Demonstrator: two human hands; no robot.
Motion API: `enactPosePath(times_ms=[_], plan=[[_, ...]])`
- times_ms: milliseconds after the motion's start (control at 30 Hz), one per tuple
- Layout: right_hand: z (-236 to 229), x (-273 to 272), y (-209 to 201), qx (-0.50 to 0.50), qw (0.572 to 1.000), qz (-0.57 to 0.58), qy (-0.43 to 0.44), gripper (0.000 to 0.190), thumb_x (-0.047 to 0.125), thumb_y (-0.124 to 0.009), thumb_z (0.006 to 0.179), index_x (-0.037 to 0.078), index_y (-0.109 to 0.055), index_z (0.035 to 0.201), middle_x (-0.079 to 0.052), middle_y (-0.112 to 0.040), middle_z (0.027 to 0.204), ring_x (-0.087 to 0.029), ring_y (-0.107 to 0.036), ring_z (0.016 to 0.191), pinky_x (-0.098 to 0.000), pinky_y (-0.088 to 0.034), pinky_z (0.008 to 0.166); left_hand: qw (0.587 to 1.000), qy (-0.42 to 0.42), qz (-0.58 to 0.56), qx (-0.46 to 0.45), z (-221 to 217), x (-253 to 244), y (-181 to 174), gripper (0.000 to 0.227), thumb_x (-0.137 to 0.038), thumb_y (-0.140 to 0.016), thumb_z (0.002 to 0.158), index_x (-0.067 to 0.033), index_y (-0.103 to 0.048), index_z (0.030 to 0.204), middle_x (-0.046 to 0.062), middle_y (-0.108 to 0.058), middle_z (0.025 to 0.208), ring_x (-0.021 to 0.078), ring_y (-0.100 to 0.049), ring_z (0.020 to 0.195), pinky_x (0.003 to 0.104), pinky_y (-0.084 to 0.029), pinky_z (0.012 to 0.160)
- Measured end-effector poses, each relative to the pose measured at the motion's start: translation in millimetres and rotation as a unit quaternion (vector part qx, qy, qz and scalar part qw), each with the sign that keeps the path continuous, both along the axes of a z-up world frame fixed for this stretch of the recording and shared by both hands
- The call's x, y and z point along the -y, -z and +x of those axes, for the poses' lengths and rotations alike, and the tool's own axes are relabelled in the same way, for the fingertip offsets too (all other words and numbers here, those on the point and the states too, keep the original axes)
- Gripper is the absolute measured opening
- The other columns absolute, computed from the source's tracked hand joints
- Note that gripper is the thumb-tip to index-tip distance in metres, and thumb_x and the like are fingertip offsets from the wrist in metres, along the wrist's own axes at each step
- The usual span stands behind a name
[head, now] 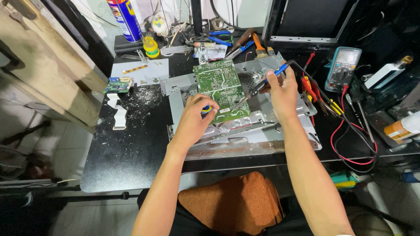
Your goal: The person solders electrical components on a circuit board using a soldering iron and a desoldering pump at a workbench.
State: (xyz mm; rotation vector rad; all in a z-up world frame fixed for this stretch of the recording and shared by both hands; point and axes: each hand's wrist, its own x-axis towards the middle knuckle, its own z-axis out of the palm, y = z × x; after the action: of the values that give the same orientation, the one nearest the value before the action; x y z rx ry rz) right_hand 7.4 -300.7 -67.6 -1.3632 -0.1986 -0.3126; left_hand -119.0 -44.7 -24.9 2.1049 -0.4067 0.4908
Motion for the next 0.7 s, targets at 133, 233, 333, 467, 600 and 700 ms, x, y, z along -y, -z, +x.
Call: enactPosePath(times_ms=[133,233,333,467,600,700], plan=[[-0.1,-0.2,-0.1,-0.002,1.0,0.008,-0.002,0.062,0.012,-0.063,0.105,-0.004,-0.033,0.156,-0.007,-0.065,0.104,-0.011,-0.067,0.08,-0.0287,-0.062,0.064,1.0,0.008,0.0,0.003,-0.5,1.2,-0.5,0.01,-0.004,-0.073,0.09,-0.0088,-0.071,0.099,0.005,-0.063,0.106,0.0271,-0.059,0.108,0.037,-0.049,0.093],[-0.4,-0.6,-2.6,-0.003,1.0,-0.003,-0.002,0.063,0.013,-0.064,0.105,-0.004,-0.031,0.156,-0.009,-0.066,0.104,-0.013,-0.067,0.078,-0.0286,-0.061,0.063,1.0,0.006,0.002,0.006,1.0,1.3,-1.5,0.01,-0.004,-0.073,0.089,-0.0087,-0.071,0.098,0.005,-0.063,0.106,0.0271,-0.058,0.109,0.037,-0.049,0.092],[-1.8,-0.8,-3.2,-0.008,1.0,-0.001,-0.007,0.063,0.014,-0.063,0.104,-0.003,-0.031,0.155,-0.01,-0.067,0.101,-0.014,-0.068,0.076,-0.0285,-0.06,0.062,1.0,0.015,0.003,0.004,1.1,1.7,-1.2,0.009,-0.004,-0.074,0.09,-0.0083,-0.071,0.098,0.006,-0.063,0.107,0.0271,-0.058,0.109,0.037,-0.048,0.094],[-2.1,-0.1,-2.9,-0.003,1.0,-0.017,-0.003,0.061,0.013,-0.064,0.104,-0.002,-0.033,0.155,-0.009,-0.066,0.104,-0.013,-0.068,0.08,-0.0289,-0.061,0.063,1.0,0.017,0.01,0.005,1.3,1.3,-1.3,0.009,-0.005,-0.074,0.09,-0.0084,-0.072,0.098,0.006,-0.062,0.106,0.0271,-0.057,0.109,0.037,-0.048,0.094],[-0.5,-1.9,-3.4,0.008,1.0,-0.02,-0.001,0.059,0.012,-0.064,0.104,-0.003,-0.036,0.154,-0.008,-0.066,0.108,-0.012,-0.068,0.091,-0.0298,-0.063,0.063,1.0,0.019,0.012,0.002,1.1,1.3,-1.4,0.009,-0.005,-0.073,0.091,-0.0087,-0.072,0.098,0.006,-0.062,0.105,0.0273,-0.057,0.108,0.037,-0.048,0.094],[-0.7,-2.3,-5.1,0.005,1.0,-0.024,0.0,0.058,0.012,-0.065,0.104,-0.003,-0.038,0.153,-0.007,-0.066,0.108,-0.012,-0.067,0.091,-0.0296,-0.063,0.063,1.0,0.017,0.011,0.002,1.9,1.5,-1.2,0.008,-0.006,-0.073,0.091,-0.0088,-0.072,0.098,0.005,-0.062,0.105,0.0271,-0.057,0.108,0.038,-0.047,0.095]])
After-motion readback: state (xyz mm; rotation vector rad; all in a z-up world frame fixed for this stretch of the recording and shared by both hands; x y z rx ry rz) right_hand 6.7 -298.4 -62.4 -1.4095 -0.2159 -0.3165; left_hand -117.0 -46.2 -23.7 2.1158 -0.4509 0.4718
